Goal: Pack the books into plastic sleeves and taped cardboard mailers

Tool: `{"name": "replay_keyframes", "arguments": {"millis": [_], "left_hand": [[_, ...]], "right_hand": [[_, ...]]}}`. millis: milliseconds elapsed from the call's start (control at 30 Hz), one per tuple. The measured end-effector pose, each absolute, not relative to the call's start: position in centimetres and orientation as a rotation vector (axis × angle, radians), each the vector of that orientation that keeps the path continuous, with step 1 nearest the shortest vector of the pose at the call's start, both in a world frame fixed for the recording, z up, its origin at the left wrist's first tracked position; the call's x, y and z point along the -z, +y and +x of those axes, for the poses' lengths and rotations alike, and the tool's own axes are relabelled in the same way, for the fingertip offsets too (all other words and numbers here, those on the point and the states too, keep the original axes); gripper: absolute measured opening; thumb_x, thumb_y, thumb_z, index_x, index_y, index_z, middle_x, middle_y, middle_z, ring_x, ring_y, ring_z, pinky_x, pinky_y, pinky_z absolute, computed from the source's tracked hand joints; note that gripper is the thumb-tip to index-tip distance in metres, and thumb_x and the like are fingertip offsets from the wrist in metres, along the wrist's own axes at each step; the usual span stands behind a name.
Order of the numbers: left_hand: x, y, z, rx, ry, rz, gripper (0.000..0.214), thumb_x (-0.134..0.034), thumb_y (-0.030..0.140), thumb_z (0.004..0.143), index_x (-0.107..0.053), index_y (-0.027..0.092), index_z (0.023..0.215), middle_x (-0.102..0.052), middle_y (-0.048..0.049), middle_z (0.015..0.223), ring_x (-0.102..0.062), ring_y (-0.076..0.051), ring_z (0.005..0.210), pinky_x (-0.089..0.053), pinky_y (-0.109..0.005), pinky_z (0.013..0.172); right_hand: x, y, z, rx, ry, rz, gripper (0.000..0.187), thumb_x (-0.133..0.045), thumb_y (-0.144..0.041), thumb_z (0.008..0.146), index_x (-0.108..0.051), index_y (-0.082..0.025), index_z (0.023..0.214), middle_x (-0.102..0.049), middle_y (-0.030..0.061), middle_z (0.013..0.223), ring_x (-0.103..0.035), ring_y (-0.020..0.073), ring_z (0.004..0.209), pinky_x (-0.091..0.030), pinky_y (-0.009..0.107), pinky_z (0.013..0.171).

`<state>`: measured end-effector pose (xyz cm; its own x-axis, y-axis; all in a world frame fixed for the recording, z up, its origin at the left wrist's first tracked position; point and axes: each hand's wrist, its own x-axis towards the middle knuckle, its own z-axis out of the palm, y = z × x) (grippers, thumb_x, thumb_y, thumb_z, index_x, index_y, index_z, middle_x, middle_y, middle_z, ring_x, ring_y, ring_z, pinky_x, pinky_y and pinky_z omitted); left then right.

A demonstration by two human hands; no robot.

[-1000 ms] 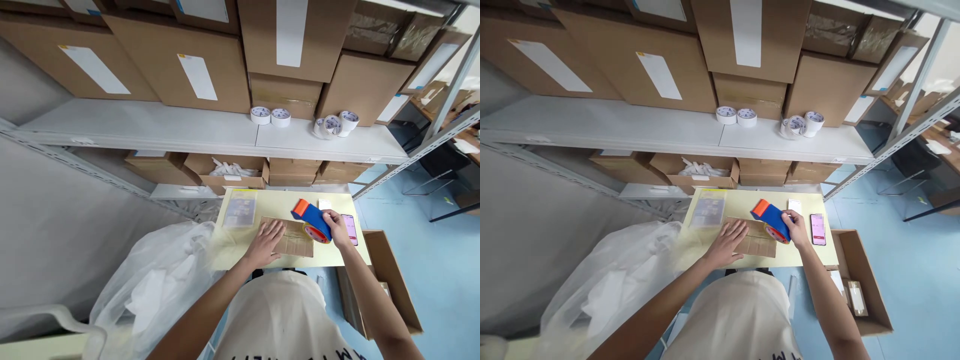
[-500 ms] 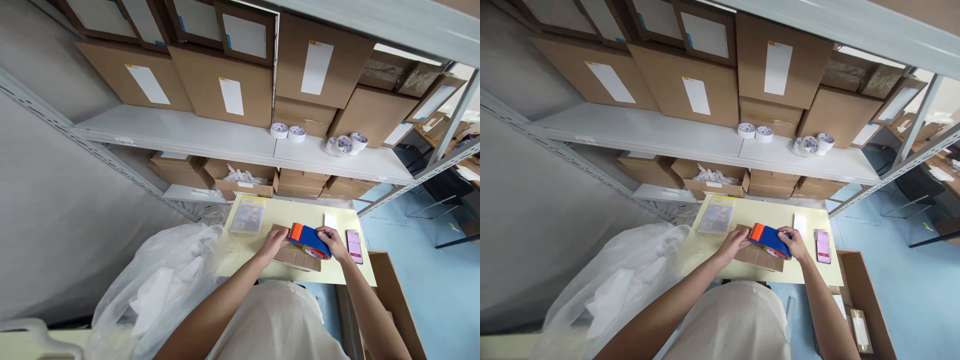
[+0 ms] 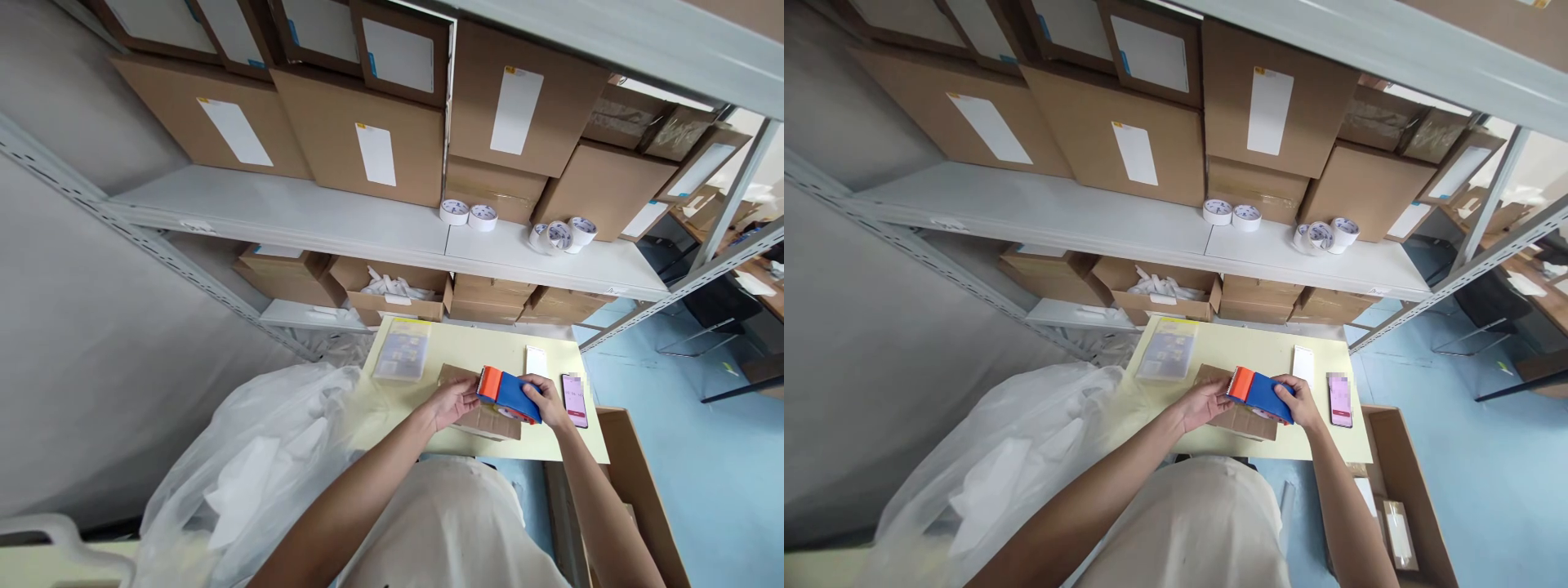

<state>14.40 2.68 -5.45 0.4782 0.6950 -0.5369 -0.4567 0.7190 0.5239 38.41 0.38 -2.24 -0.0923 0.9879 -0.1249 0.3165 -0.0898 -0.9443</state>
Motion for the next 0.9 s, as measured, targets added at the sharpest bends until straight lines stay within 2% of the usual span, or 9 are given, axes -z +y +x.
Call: {"name": "replay_keyframes", "arguments": {"millis": [133, 200, 333, 500, 600, 767, 900], "left_hand": [[4.3, 2.9, 13.1, -0.670, 0.753, 0.299, 0.029, -0.056, 0.038, 0.086, -0.072, 0.014, 0.081, -0.076, -0.0098, 0.081, -0.071, -0.020, 0.080, -0.050, -0.032, 0.077], [3.8, 2.9, 13.1, -0.688, 0.843, 0.404, 0.030, -0.063, 0.042, 0.081, -0.073, 0.014, 0.082, -0.076, -0.0089, 0.079, -0.070, -0.019, 0.078, -0.049, -0.030, 0.073], [3.9, 3.0, 13.3, -0.759, 1.100, 0.653, 0.025, -0.077, 0.038, 0.067, -0.072, 0.016, 0.077, -0.075, -0.0056, 0.076, -0.070, -0.019, 0.078, -0.046, -0.026, 0.067], [5.3, 3.8, 8.3, -0.914, 1.350, 0.752, 0.034, -0.077, 0.046, 0.062, -0.069, 0.015, 0.072, -0.074, -0.0085, 0.070, -0.070, -0.022, 0.072, -0.045, -0.027, 0.059], [6.8, 3.8, 5.2, -0.820, 1.477, 0.871, 0.032, -0.073, 0.048, 0.065, -0.068, 0.017, 0.070, -0.075, -0.0072, 0.071, -0.071, -0.023, 0.075, -0.046, -0.027, 0.057], [9.7, 3.3, 5.6, -0.766, 1.559, 1.006, 0.027, -0.065, 0.044, 0.072, -0.068, 0.018, 0.066, -0.076, -0.0082, 0.074, -0.072, -0.025, 0.079, -0.049, -0.029, 0.062], [11.6, 3.2, 7.4, -0.738, 1.574, 1.060, 0.026, -0.062, 0.043, 0.073, -0.071, 0.019, 0.070, -0.077, -0.0084, 0.083, -0.071, -0.026, 0.088, -0.051, -0.032, 0.076]], "right_hand": [[2.5, 0.2, 38.4, -1.191, -1.495, -1.477, 0.057, -0.060, -0.072, 0.072, -0.074, -0.019, 0.089, -0.075, 0.0093, 0.085, -0.068, 0.0258, 0.072, -0.056, 0.038, 0.066], [2.4, 0.2, 38.1, -1.177, -1.525, -1.487, 0.057, -0.059, -0.072, 0.072, -0.075, -0.020, 0.091, -0.075, 0.0091, 0.084, -0.069, 0.0266, 0.073, -0.056, 0.039, 0.067], [1.5, 0.5, 37.3, -1.161, -1.579, -1.498, 0.055, -0.059, -0.069, 0.074, -0.075, -0.020, 0.091, -0.076, 0.0095, 0.087, -0.070, 0.0271, 0.076, -0.057, 0.039, 0.069], [-0.4, 0.6, 38.6, -1.097, -1.660, -1.594, 0.045, -0.060, -0.061, 0.077, -0.076, -0.019, 0.085, -0.076, 0.0084, 0.084, -0.069, 0.0260, 0.077, -0.056, 0.036, 0.071], [-0.8, 0.4, 39.9, -1.116, -1.721, -1.690, 0.042, -0.061, -0.058, 0.078, -0.076, -0.019, 0.083, -0.076, 0.0072, 0.080, -0.069, 0.0247, 0.071, -0.055, 0.034, 0.065], [-0.4, -0.1, 39.8, -1.107, -1.711, -1.714, 0.042, -0.063, -0.057, 0.077, -0.076, -0.019, 0.085, -0.077, 0.0076, 0.084, -0.070, 0.0254, 0.072, -0.056, 0.034, 0.065], [-0.1, -0.2, 39.4, -1.106, -1.690, -1.730, 0.044, -0.062, -0.060, 0.077, -0.077, -0.018, 0.085, -0.077, 0.0083, 0.084, -0.071, 0.0268, 0.074, -0.056, 0.035, 0.066]]}}
